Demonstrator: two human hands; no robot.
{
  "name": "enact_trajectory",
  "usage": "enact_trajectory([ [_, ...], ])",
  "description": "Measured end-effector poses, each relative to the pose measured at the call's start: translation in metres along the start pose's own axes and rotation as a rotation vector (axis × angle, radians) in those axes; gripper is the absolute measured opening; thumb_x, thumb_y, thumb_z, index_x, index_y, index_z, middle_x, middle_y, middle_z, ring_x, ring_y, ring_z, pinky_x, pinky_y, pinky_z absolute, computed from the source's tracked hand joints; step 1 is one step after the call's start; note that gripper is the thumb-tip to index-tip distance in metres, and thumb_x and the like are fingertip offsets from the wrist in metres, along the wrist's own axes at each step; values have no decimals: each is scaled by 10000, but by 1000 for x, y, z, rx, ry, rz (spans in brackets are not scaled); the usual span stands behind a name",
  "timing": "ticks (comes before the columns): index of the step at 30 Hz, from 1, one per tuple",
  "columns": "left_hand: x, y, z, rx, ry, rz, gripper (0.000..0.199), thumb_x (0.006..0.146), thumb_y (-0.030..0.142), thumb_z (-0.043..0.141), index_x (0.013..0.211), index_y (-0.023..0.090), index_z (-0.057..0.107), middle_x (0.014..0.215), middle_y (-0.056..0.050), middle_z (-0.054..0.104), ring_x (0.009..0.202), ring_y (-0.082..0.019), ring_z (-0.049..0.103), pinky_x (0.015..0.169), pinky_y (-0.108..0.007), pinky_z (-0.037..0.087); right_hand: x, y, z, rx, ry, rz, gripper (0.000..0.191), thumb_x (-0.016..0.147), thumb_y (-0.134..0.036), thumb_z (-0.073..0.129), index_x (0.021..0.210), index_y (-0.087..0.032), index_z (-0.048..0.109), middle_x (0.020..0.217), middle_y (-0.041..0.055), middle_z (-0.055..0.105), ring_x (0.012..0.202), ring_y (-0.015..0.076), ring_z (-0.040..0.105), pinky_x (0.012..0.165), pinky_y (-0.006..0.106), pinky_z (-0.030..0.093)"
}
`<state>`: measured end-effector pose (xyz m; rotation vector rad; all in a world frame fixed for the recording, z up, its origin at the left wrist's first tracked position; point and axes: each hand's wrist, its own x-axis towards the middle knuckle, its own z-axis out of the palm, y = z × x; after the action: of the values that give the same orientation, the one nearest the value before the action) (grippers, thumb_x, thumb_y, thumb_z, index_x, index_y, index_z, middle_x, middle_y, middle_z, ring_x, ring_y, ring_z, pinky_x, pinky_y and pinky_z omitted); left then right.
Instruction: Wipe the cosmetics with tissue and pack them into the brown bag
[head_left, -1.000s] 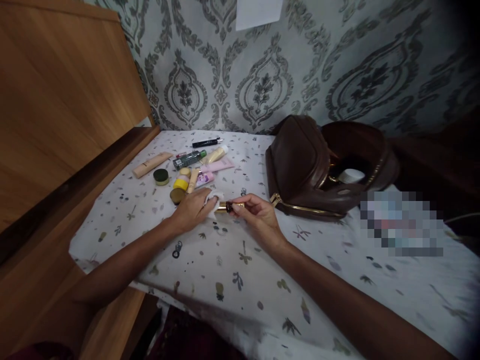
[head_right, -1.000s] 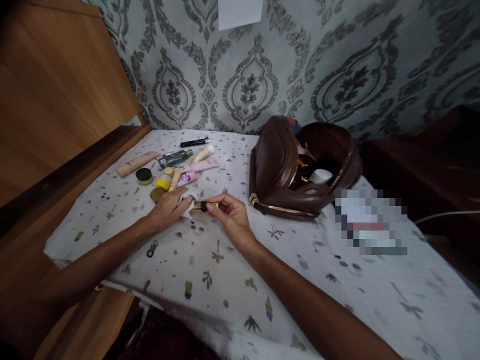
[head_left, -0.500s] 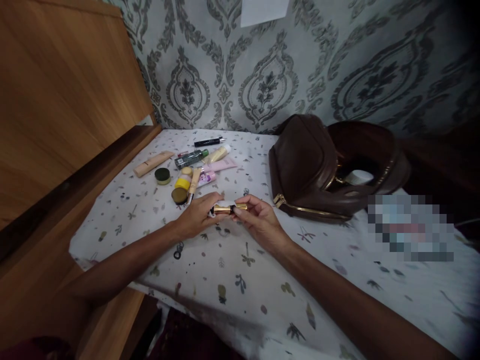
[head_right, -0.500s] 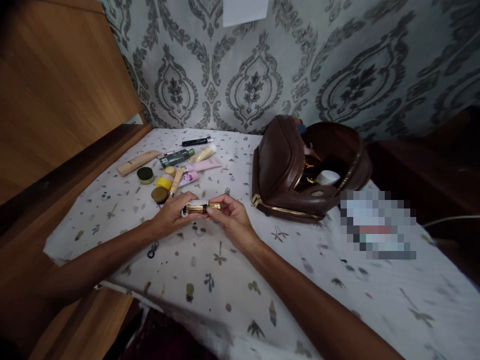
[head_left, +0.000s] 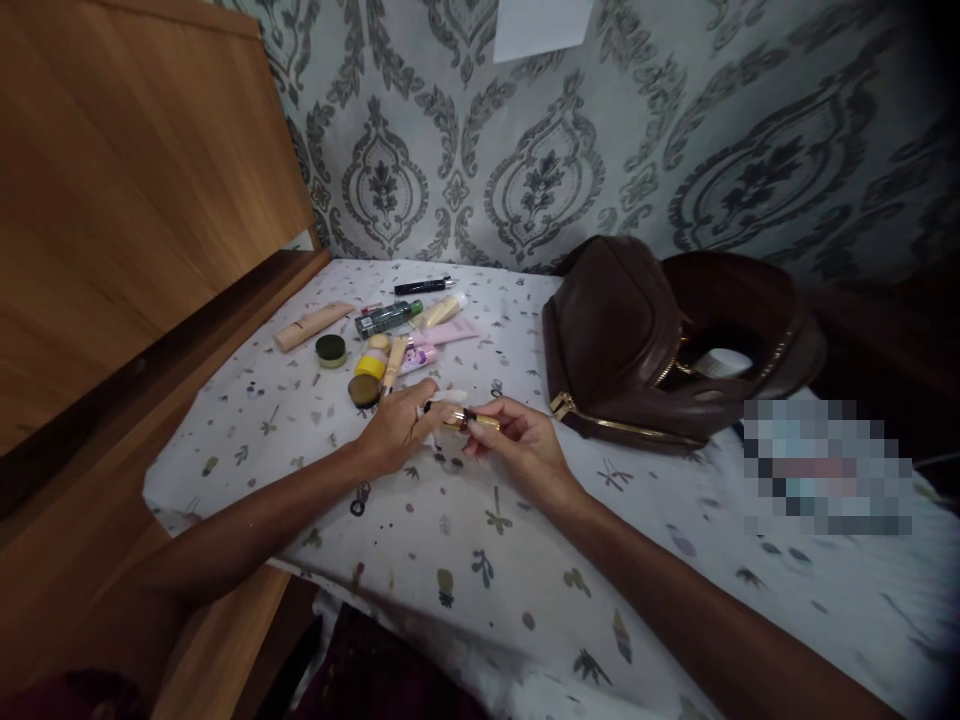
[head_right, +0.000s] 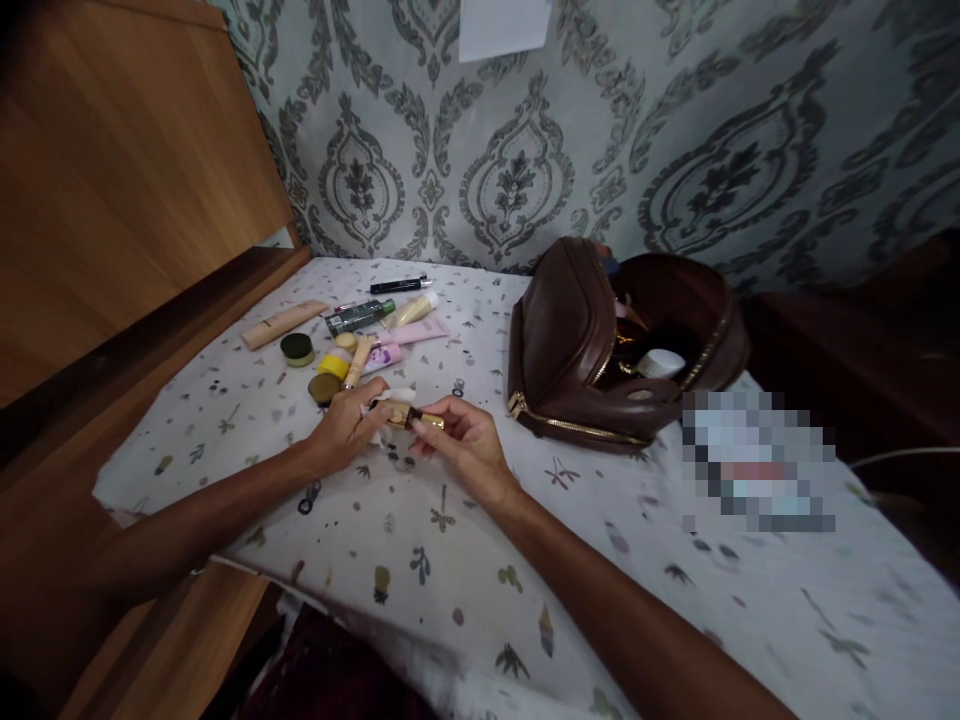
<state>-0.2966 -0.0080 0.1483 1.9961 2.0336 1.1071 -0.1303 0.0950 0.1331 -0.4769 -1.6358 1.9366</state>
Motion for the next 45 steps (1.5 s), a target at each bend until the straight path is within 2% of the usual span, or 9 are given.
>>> enact_trajectory([
  [5,-2,-3,10,359,52,299,498,982,607,337,1156,181,527,1053,-121,610,980,-249,613,761,-318,495,-1,0,-2,26,-6,82,440,731,-602,744,714,-200,566,608,-3,680,418,124,604,377,217,437],
  [9,-2,-5,15,511,51,446,362,1019,476,364,1175,197,536,1012,-116,628,909,-226,627,660,-274,473,1,1,-3,41,10,142,494,750,-672,680,678,-206,533,514,-17,637,351,124,560,318,209,373],
  [17,2,4,5,-37,-115,74,414,1017,530,284,815,202,437,675,33,502,599,-126,502,573,-229,381,0,2,-2,139,-72,12,423,713,-419,833,1024,-212,635,730,-11,730,523,129,663,459,218,477],
  [23,3,7,2,-119,-127,-83,380,995,468,269,731,217,373,574,62,368,548,-126,424,566,-250,324,2,3,-2,110,-43,29,376,700,-418,833,970,-191,702,647,-13,693,457,108,585,441,232,444],
  [28,2,4,5,-90,-8,10,308,994,461,362,977,184,496,830,-20,573,781,-186,571,716,-292,462,4,4,-1,55,94,7,351,673,-468,834,715,-171,652,575,-32,627,426,75,508,421,209,386],
  [32,-1,3,9,-43,-139,263,361,985,403,473,1260,170,444,1173,-137,563,1098,-245,573,924,-365,497,4,5,-3,34,129,26,428,653,-523,829,639,-180,574,527,-42,588,415,77,483,415,210,367],
  [37,-3,-1,10,-18,-217,190,335,1001,360,452,1286,185,426,1142,-116,583,1044,-231,615,902,-370,522,4,3,-4,42,85,35,381,696,-514,802,705,-179,619,603,-22,622,467,89,501,450,224,391],
  [42,-6,3,9,-63,-122,9,301,979,420,496,1163,183,481,1044,-72,637,937,-203,640,809,-308,518,5,4,-2,19,17,-17,310,707,-425,824,846,-198,666,730,-15,643,637,119,565,563,236,477],
  [45,-6,5,10,-44,-68,25,301,968,483,500,1008,185,520,912,-37,640,809,-180,628,719,-274,487,3,6,-1,101,-46,-5,323,765,-439,783,942,-226,617,851,-1,677,753,140,621,661,266,532],
])
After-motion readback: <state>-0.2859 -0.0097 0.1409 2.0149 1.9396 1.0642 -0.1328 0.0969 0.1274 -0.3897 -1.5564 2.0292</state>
